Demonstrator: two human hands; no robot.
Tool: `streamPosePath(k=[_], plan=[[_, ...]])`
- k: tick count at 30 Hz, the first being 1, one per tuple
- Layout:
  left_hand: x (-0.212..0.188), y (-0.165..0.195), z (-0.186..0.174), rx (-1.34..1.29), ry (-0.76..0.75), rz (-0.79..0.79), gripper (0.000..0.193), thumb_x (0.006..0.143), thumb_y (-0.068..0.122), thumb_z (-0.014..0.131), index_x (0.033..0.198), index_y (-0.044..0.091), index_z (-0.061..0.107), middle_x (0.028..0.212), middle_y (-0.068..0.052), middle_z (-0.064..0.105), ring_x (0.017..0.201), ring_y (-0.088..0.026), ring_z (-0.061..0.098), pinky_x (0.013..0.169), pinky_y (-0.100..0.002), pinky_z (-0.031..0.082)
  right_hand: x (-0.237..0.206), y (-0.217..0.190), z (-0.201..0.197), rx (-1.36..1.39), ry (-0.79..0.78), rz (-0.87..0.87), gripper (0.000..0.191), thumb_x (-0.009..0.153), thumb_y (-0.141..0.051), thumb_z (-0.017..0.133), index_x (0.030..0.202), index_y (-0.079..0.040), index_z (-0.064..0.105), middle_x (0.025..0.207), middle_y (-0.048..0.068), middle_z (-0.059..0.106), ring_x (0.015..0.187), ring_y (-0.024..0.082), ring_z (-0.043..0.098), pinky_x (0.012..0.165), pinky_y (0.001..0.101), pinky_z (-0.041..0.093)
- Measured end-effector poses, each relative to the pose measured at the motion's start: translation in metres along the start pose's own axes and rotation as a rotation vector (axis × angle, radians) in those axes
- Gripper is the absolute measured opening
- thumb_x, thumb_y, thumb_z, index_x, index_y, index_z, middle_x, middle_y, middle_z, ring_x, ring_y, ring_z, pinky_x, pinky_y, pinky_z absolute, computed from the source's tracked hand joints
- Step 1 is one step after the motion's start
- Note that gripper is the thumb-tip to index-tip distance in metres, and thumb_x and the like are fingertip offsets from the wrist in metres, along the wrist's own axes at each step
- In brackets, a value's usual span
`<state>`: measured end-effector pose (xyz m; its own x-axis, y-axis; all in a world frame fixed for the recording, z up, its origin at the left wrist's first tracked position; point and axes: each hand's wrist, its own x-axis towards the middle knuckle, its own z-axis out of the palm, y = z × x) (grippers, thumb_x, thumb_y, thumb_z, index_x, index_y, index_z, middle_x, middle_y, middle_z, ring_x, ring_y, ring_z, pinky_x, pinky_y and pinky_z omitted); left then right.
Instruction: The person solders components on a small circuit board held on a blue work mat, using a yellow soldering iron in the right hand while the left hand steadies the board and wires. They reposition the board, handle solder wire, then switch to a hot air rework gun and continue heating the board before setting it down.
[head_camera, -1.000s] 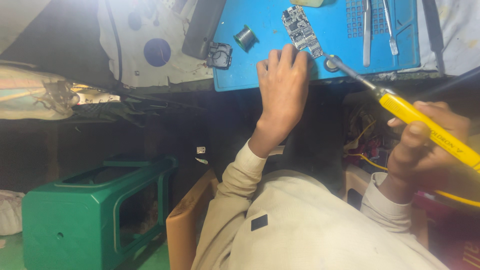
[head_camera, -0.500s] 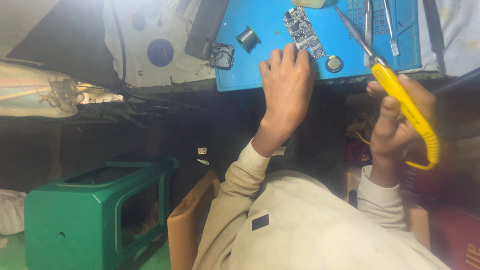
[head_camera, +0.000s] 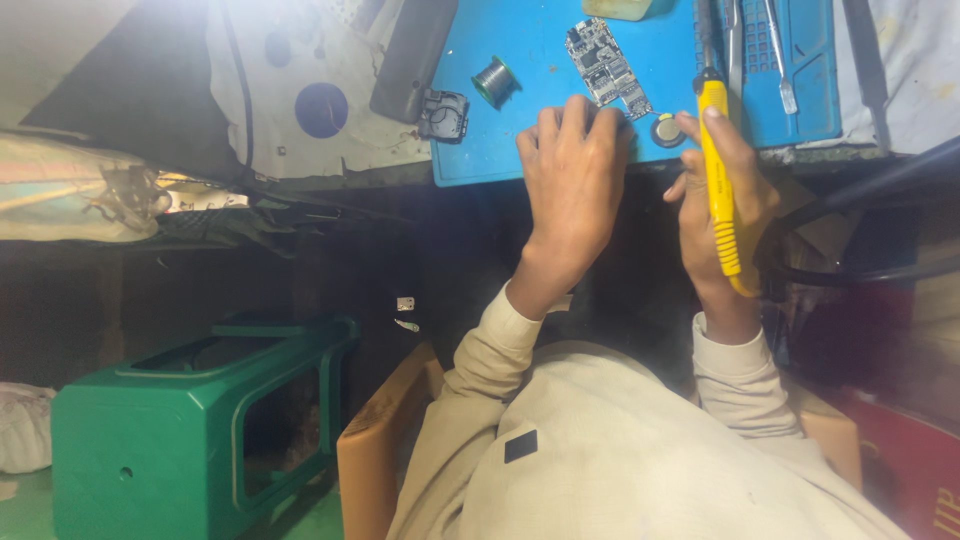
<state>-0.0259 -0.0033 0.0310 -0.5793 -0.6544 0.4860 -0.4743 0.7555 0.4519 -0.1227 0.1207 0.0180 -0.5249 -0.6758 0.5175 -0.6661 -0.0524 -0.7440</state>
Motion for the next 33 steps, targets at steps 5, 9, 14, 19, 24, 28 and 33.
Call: streamPosePath(k=[5, 9, 14, 19, 24, 28, 33], plan=[[0.001, 0.003, 0.003, 0.022, -0.021, -0.023, 0.016, 0.086, 0.015, 0.070, 0.099, 0.008, 0.064, 0.102, -0.009, 0.057, 0.101, -0.031, 0.055, 0.089, -0.048, 0.040, -0.013, 0.010, 0.001, 0.031, 0.048, -0.143, 0.025, 0.123, -0.009, 0.051, 0.146, -0.003, 0.048, 0.130, 0.022, 0.070, 0.093, 0.025, 0.073, 0.072, 0.0287, 0.061], [0.006, 0.007, 0.010, 0.073, -0.005, -0.049, 0.012, 0.087, 0.014, 0.070, 0.093, 0.008, 0.063, 0.099, -0.008, 0.057, 0.099, -0.030, 0.056, 0.090, -0.049, 0.041, -0.033, 0.017, -0.006, 0.061, 0.160, -0.079, 0.029, 0.125, -0.020, 0.046, 0.150, -0.005, 0.043, 0.132, 0.024, 0.067, 0.083, 0.022, 0.069, 0.074, 0.0286, 0.060], [0.007, 0.007, 0.011, 0.093, 0.017, -0.036, 0.013, 0.085, 0.015, 0.071, 0.090, 0.007, 0.062, 0.096, -0.009, 0.056, 0.095, -0.030, 0.056, 0.086, -0.048, 0.041, -0.049, 0.016, -0.023, 0.039, 0.185, 0.009, 0.030, 0.129, -0.028, 0.049, 0.147, -0.005, 0.039, 0.131, 0.024, 0.068, 0.083, 0.023, 0.070, 0.075, 0.0277, 0.055], [0.002, -0.004, 0.006, 0.048, 0.036, 0.007, 0.016, 0.088, 0.018, 0.073, 0.095, 0.008, 0.063, 0.098, -0.008, 0.056, 0.097, -0.029, 0.056, 0.090, -0.047, 0.042, -0.047, 0.009, -0.026, 0.010, 0.215, 0.019, 0.034, 0.127, -0.032, 0.049, 0.145, -0.005, 0.041, 0.127, 0.025, 0.069, 0.083, 0.025, 0.071, 0.072, 0.0275, 0.055], [-0.003, -0.008, 0.004, 0.037, 0.050, 0.022, 0.017, 0.089, 0.020, 0.076, 0.097, 0.010, 0.064, 0.099, -0.007, 0.056, 0.099, -0.028, 0.056, 0.094, -0.046, 0.041, -0.047, 0.010, -0.023, 0.013, 0.207, 0.009, 0.033, 0.126, -0.032, 0.050, 0.145, -0.005, 0.041, 0.125, 0.026, 0.069, 0.082, 0.026, 0.071, 0.071, 0.0276, 0.055], [-0.004, -0.008, 0.005, 0.026, 0.057, 0.018, 0.019, 0.089, 0.022, 0.077, 0.098, 0.010, 0.065, 0.099, -0.007, 0.056, 0.099, -0.028, 0.056, 0.094, -0.046, 0.041, -0.050, 0.013, -0.024, 0.006, 0.198, -0.002, 0.032, 0.126, -0.031, 0.050, 0.145, -0.005, 0.041, 0.125, 0.027, 0.070, 0.081, 0.026, 0.072, 0.072, 0.0273, 0.055], [-0.005, -0.006, 0.006, 0.013, 0.091, 0.011, 0.018, 0.090, 0.021, 0.077, 0.099, 0.011, 0.066, 0.098, -0.006, 0.055, 0.100, -0.027, 0.056, 0.096, -0.045, 0.041, -0.046, 0.010, -0.022, 0.031, 0.192, -0.035, 0.032, 0.126, -0.029, 0.053, 0.146, -0.005, 0.045, 0.123, 0.026, 0.068, 0.094, 0.029, 0.072, 0.077, 0.0278, 0.062]])
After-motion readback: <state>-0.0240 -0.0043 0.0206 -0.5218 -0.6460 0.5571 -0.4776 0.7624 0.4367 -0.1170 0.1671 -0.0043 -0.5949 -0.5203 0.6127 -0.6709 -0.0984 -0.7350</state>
